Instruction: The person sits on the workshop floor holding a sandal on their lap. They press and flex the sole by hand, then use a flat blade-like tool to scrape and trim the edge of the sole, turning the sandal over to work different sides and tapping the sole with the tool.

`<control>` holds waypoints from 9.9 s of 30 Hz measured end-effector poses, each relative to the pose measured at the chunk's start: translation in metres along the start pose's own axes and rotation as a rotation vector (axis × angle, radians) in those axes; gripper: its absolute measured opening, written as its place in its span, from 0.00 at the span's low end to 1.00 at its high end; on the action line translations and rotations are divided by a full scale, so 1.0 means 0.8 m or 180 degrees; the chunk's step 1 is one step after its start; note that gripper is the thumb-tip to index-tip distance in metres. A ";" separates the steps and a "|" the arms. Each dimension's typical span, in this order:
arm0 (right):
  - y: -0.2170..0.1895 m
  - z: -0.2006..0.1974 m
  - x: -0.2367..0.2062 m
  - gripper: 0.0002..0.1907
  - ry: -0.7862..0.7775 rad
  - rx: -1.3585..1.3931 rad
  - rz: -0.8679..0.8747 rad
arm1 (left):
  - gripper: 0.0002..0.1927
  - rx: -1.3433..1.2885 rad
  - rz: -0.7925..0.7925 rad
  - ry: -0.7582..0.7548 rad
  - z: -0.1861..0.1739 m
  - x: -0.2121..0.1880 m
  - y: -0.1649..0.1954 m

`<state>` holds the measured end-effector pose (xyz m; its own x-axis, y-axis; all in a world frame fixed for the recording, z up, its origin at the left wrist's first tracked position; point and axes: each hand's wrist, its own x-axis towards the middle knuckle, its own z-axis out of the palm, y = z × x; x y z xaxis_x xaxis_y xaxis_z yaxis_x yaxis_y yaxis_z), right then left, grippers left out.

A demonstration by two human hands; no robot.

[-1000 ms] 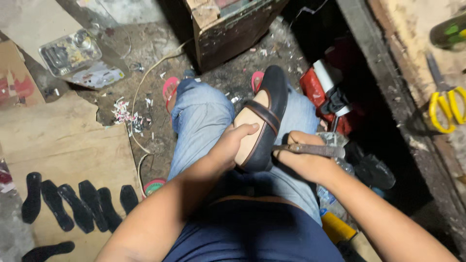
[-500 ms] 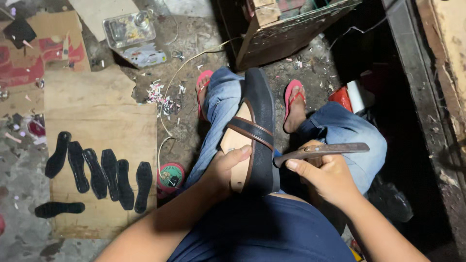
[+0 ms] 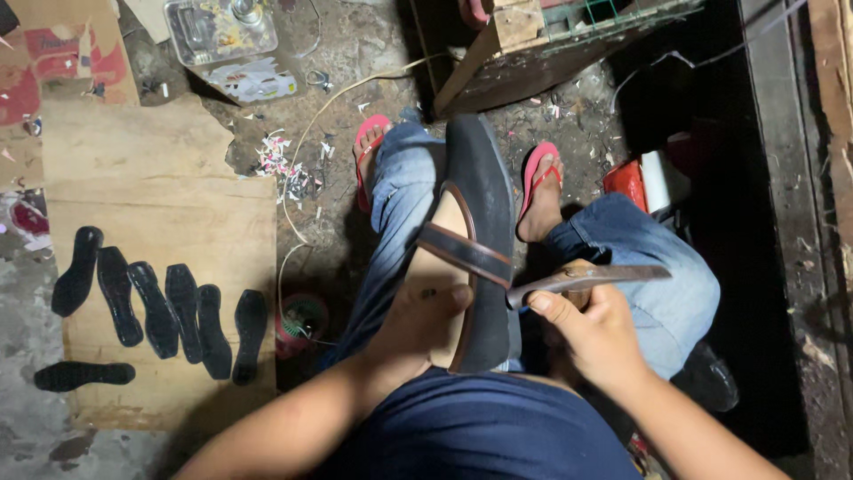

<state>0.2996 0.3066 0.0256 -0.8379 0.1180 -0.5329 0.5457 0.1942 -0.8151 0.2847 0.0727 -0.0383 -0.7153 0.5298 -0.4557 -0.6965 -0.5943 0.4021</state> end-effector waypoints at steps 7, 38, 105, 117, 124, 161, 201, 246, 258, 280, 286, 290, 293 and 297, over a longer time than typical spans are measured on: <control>-0.039 0.005 0.013 0.12 0.0097 -0.0939 -0.0686 | 0.20 -0.0021 -0.0059 -0.0341 0.019 0.018 0.036; -0.085 0.014 -0.059 0.11 0.0484 0.0635 -0.1632 | 0.41 0.4326 0.2496 0.0378 0.169 -0.109 0.129; -0.227 -0.064 -0.107 0.16 -0.0340 -0.2498 -0.2527 | 0.24 0.4417 0.3364 -0.1697 0.180 -0.023 0.170; -0.219 -0.065 -0.104 0.22 -0.0458 -0.3332 -0.2049 | 0.22 0.4444 0.3361 -0.2069 0.170 -0.031 0.161; -0.223 -0.047 -0.092 0.17 0.0538 -0.2792 -0.2673 | 0.24 0.4542 0.3077 -0.1757 0.193 0.003 0.191; -0.062 -0.063 -0.030 0.25 0.0431 -0.0034 -0.1151 | 0.36 0.4556 0.1030 -0.0275 0.054 0.093 0.220; -0.083 -0.041 -0.042 0.22 -0.0193 0.0342 -0.0338 | 0.27 0.1803 0.1800 0.1229 0.086 -0.038 0.066; -0.065 -0.008 -0.069 0.25 0.0213 -0.1402 -0.2039 | 0.26 0.0825 0.1294 -0.0463 0.001 0.045 0.160; -0.019 0.035 -0.001 0.21 0.0408 -0.1485 -0.2696 | 0.33 0.1868 0.1290 0.1591 0.025 0.091 0.186; -0.042 0.048 0.031 0.17 0.0286 -0.1769 -0.3542 | 0.31 0.2220 0.1864 0.1359 0.033 0.101 0.159; -0.006 0.028 0.017 0.17 0.0283 -0.2332 -0.3663 | 0.27 0.1789 0.1385 0.1490 0.017 0.096 0.172; 0.013 0.016 -0.008 0.16 0.0043 -0.1948 -0.3072 | 0.26 0.1858 0.1504 0.1440 0.011 0.093 0.169; 0.013 0.023 -0.003 0.18 0.0424 -0.1714 -0.2748 | 0.27 0.2032 0.1695 0.1375 0.014 0.093 0.162; 0.000 0.046 0.023 0.20 0.0257 -0.0980 -0.2414 | 0.28 0.1994 0.1476 0.1491 0.023 0.090 0.158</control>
<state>0.2844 0.2730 0.0075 -0.9825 -0.0853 0.1653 -0.1856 0.5063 -0.8421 0.1442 0.0466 -0.0052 -0.9302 -0.0621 -0.3616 -0.3464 -0.1764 0.9213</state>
